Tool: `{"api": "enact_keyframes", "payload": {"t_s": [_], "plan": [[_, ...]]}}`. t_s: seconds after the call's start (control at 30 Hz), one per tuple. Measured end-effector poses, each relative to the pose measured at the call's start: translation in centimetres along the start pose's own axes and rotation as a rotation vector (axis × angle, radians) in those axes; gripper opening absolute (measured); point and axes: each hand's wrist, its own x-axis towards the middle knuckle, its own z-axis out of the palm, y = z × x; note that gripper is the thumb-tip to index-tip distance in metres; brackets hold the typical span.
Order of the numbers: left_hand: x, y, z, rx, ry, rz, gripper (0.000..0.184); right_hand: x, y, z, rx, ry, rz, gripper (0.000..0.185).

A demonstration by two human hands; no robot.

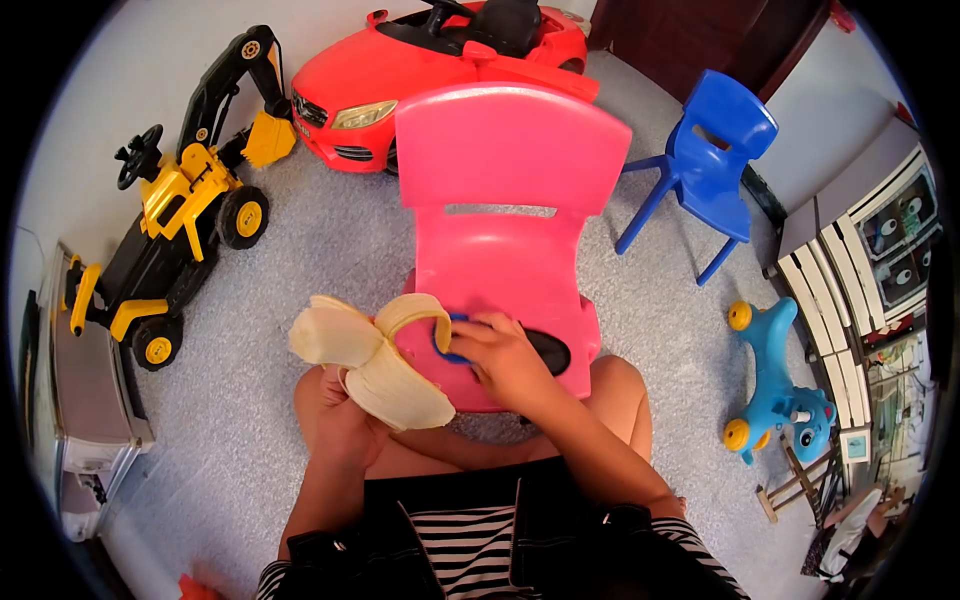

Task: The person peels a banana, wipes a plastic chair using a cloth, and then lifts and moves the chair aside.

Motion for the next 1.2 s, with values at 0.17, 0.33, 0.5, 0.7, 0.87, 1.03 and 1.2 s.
{"api": "enact_keyframes", "payload": {"t_s": [0.17,0.33,0.5,0.7,0.87,1.03,1.2], "plan": [[0.8,1.2,-1.4,-0.034,-0.207,0.026,0.037,-3.4,2.7,-4.8,0.071,-0.096,0.101,0.046],[0.8,0.2,-0.7,0.050,-0.095,0.031,0.038,0.9,9.5,-3.8,-0.181,0.114,0.189,0.041],[0.2,0.1,0.9,0.091,-0.102,-0.014,0.041,4.8,7.7,1.6,-0.161,0.129,0.105,0.036],[0.2,0.2,1.5,0.044,0.131,0.041,0.040,0.1,-0.4,0.0,0.066,-0.017,0.019,0.044],[0.4,1.2,-0.8,0.156,-0.152,0.052,0.043,-3.3,2.4,-4.3,0.130,-0.074,0.084,0.046],[0.4,1.5,-0.1,0.139,-0.161,0.064,0.040,0.4,9.0,-3.1,-0.128,0.084,0.174,0.038],[-0.2,0.5,-0.1,0.105,-0.148,0.028,0.034,5.4,8.1,1.0,-0.195,0.159,0.117,0.038]]}}
